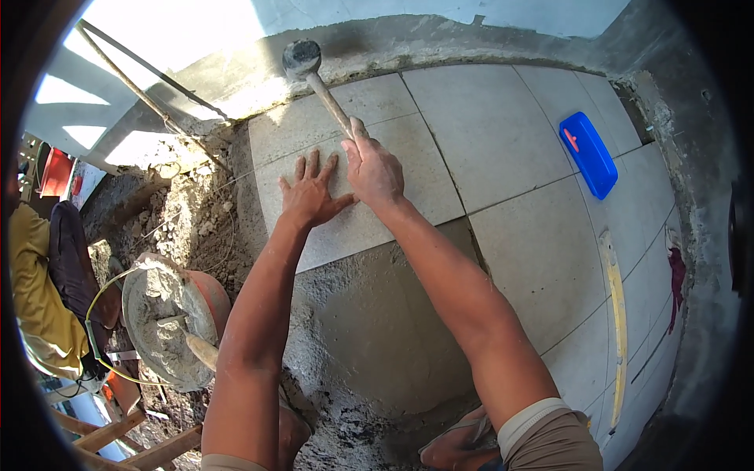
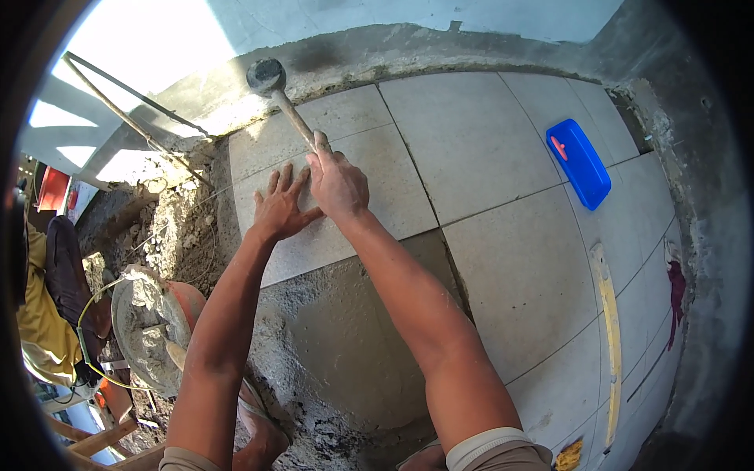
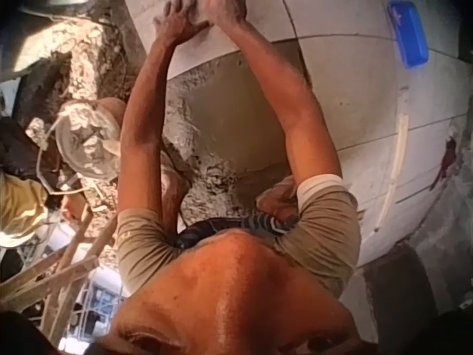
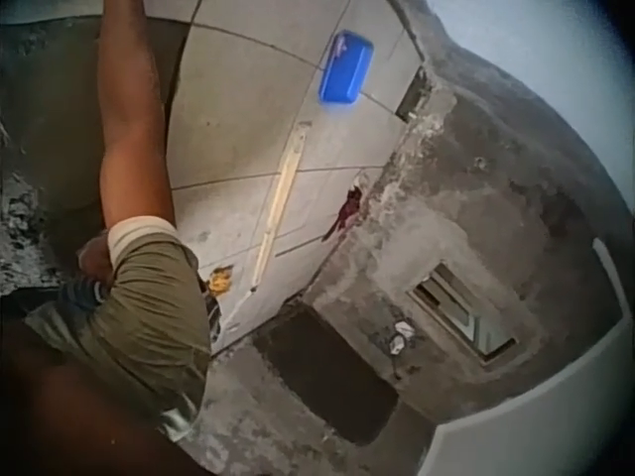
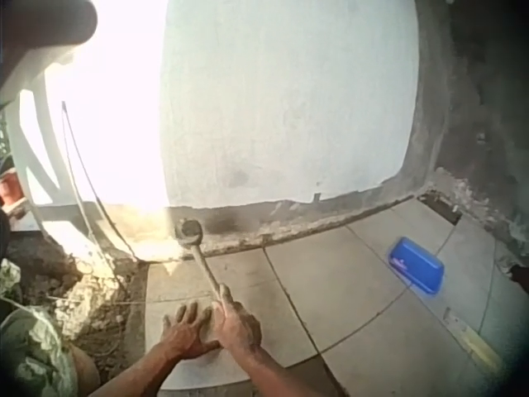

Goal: Laying ceramic tiles on a floor surface using cement and a rubber mallet.

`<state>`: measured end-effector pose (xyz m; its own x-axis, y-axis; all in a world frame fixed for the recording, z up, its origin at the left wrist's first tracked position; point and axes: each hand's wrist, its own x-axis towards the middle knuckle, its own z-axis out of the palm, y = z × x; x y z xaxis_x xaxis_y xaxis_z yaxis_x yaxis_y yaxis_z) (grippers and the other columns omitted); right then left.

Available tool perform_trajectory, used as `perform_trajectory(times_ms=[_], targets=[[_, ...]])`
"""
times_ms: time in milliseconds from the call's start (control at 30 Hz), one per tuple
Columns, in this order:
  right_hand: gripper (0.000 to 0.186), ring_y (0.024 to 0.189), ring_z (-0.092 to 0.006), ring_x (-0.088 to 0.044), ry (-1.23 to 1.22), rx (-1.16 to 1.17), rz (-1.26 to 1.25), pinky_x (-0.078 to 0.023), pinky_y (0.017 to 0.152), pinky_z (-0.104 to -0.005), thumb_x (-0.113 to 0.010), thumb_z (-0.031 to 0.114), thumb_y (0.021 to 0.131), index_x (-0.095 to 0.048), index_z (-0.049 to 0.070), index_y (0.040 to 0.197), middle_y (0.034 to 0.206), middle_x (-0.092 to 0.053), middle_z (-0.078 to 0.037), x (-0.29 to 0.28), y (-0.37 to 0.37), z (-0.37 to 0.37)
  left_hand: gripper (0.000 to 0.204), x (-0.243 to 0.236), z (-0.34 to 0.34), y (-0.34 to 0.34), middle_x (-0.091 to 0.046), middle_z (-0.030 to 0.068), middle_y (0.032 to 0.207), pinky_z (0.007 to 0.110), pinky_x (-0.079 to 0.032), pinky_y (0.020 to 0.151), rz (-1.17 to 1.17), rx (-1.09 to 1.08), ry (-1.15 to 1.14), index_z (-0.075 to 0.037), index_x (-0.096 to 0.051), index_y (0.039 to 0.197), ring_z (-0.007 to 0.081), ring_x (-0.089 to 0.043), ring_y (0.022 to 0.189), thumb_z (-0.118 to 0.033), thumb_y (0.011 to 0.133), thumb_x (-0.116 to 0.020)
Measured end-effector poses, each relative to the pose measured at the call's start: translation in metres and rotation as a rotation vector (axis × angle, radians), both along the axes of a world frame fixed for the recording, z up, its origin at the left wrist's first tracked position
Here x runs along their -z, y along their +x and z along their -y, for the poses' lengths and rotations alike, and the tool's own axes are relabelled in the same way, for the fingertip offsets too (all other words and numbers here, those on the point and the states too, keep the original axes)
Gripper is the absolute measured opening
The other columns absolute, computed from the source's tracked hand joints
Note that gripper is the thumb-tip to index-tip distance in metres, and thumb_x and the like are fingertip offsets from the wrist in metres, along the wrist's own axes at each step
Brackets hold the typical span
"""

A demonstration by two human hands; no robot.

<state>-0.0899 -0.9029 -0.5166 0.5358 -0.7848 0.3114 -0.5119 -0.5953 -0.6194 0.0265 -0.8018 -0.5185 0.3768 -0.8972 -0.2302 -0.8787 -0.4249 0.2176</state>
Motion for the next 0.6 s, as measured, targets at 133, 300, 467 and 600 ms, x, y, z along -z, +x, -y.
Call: perform_trajectory(times_ms=[133,300,467,600], targets=[[0.048,0.090,-0.0446,-0.071,0.214,-0.004,-0.268,-0.055,0.079,-0.0532,-0.051,0.036,0.104,-0.051,0.012,0.146,0.101,-0.073,-0.024,-0.020,-0.007,0.013,0.107,-0.001,0.003,-0.001,-0.016,0.0126,0.172,0.076,-0.017,0.116,-0.003,0.028,-0.032,-0.027,-0.030,0.162,0.0390,-0.015,0.157,-0.080,0.077,-0.066],[0.047,0.088,-0.0433,-0.071,0.124,0.060,-0.224,-0.055,0.078,-0.0536,-0.051,0.036,0.104,-0.051,0.012,0.144,0.096,-0.073,-0.023,-0.005,-0.016,0.018,0.109,-0.005,0.006,-0.006,-0.016,0.0136,0.172,0.077,-0.016,0.115,-0.030,0.008,-0.001,-0.025,-0.030,0.163,0.0393,-0.013,0.158,-0.081,0.076,-0.066],[0.047,0.088,-0.0444,-0.071,0.216,-0.023,-0.014,-0.055,0.078,-0.0537,-0.052,0.034,0.104,-0.056,0.002,0.139,0.098,-0.072,-0.026,-0.028,-0.014,-0.001,0.114,0.003,-0.001,0.000,-0.016,0.0147,0.172,0.077,-0.017,0.115,-0.013,0.021,0.018,-0.023,-0.028,0.163,0.0398,-0.014,0.158,-0.079,0.073,-0.071],[0.047,0.087,-0.0441,-0.071,0.044,-0.054,0.344,-0.056,0.075,-0.0509,-0.055,0.031,0.104,-0.057,-0.004,0.134,0.098,-0.071,-0.027,-0.036,-0.011,-0.012,0.120,-0.005,-0.003,-0.004,-0.017,0.0162,0.171,0.076,-0.016,0.115,-0.029,0.005,-0.006,-0.022,-0.025,0.164,0.0400,-0.014,0.158,-0.077,0.069,-0.075]])
